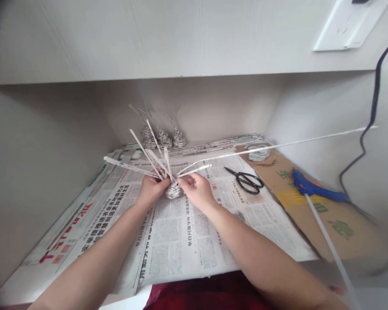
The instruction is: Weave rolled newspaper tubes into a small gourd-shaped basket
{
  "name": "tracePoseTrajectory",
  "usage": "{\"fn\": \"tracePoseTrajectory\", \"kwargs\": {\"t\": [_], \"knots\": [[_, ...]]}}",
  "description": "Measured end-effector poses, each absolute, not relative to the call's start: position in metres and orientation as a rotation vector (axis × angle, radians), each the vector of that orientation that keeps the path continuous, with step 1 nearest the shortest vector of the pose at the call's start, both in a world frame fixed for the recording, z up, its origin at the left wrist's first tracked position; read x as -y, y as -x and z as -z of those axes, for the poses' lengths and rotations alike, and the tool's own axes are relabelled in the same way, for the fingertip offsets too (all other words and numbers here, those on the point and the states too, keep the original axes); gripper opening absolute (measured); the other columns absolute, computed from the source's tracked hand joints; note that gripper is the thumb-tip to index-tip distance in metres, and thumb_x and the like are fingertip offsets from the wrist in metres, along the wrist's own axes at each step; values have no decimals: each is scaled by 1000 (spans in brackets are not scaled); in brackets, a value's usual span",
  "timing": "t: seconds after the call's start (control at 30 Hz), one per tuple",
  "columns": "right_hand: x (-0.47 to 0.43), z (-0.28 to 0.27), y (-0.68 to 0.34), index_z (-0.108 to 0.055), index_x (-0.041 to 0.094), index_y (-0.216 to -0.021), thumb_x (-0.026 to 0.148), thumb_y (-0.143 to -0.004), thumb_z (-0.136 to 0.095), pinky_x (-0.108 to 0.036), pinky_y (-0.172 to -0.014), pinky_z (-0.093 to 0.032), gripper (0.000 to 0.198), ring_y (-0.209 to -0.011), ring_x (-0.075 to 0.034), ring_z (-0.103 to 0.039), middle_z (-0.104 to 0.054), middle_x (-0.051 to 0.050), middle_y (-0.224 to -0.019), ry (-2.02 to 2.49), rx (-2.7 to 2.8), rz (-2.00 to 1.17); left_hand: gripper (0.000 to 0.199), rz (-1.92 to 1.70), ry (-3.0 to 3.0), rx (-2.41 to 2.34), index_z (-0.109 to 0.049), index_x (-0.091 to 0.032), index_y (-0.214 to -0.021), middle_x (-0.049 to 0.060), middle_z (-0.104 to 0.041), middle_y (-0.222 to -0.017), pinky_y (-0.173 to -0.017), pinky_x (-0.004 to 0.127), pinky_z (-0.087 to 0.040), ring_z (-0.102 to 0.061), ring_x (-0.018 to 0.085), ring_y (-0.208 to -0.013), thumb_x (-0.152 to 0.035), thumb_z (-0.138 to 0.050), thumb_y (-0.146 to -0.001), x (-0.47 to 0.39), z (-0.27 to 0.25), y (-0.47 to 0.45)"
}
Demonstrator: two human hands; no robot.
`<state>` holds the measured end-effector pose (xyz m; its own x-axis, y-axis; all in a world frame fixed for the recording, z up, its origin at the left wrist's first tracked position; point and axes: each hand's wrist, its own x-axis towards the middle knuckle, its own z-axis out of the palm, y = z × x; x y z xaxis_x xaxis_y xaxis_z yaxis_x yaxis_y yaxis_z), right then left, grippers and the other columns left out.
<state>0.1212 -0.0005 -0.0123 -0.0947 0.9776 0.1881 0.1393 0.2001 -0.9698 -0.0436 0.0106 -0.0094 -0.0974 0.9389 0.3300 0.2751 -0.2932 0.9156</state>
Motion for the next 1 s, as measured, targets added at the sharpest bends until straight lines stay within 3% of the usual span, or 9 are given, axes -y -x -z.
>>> {"fn": "tracePoseTrajectory", "kwargs": {"t": [0.07, 0.17, 0.3, 0.5, 0.6, 0.77, 0.9, 1.0], "knots": [[0, 12, -120, -65, 19, -87, 43, -73, -68, -24, -46, -47, 28, -51, -13, -59, -66, -1, -65, 1136, 1332, -1148, 13, -1403, -1590, -1312, -66, -14, -78, 2, -70, -74, -64, 25, -49, -65, 18, -69, -20, -62, -67, -8, 8, 41], [0, 14, -118, -64, 20, -78, 43, -70, -70, -23, -44, -47, 25, -46, -12, -56, -60, 2, -54, 1164, 1236, -1168, 13, -1361, -1568, -1295, -67, -14, -78, 2, -71, -76, -65, 25, -50, -65, 19, -72, -20, -61, -68, -4, 6, 37], [2, 17, -117, -62, 20, -72, 38, -69, -70, -23, -47, -48, 20, -48, -12, -57, -60, 3, -54, 1149, 1233, -1146, 12, -1332, -1508, -1345, -68, -13, -75, 3, -71, -76, -66, 25, -51, -66, 19, -72, -17, -61, -66, -4, 5, 37], [0, 20, -118, -59, 20, -70, 33, -70, -66, -23, -44, -45, 14, -46, -13, -56, -58, 3, -52, 1145, 1282, -1106, 28, -1229, -1565, -1287, -71, -16, -97, 4, -74, -90, -78, 29, -52, -68, 22, -86, -22, -63, -71, -7, 7, 38], [-2, 20, -118, -59, 20, -70, 32, -69, -66, -23, -46, -47, 14, -47, -13, -57, -60, 3, -55, 1176, 1264, -1113, 28, -1153, -1619, -1221, -71, -16, -98, 5, -74, -94, -80, 30, -53, -68, 22, -88, -23, -63, -72, -7, 6, 39], [-4, 20, -123, -61, 20, -72, 41, -73, -63, -23, -39, -41, 21, -39, -12, -51, -57, 3, -51, 1318, 1296, -1130, 20, -1128, -1689, -1310, -71, -15, -87, 4, -74, -85, -74, 28, -53, -68, 22, -82, -23, -60, -72, -2, 0, 40], [3, 12, -129, -56, 20, -56, 53, -83, -52, -24, -40, -34, 42, -37, -11, -46, -50, 2, -44, 1330, 1521, -1016, 15, -1227, -1698, -1455, -71, -16, -78, 3, -72, -75, -67, 27, -51, -68, 21, -74, -22, -58, -73, 2, -2, 37], [11, 2, -129, -63, 21, -76, 41, -85, -54, -24, -50, -42, 24, -52, -14, -56, -62, 0, -60, 1180, 1657, -784, 14, -1269, -1731, -1512, -71, -16, -77, 2, -72, -71, -64, 26, -49, -67, 19, -69, -22, -58, -73, 4, -2, 32]]}}
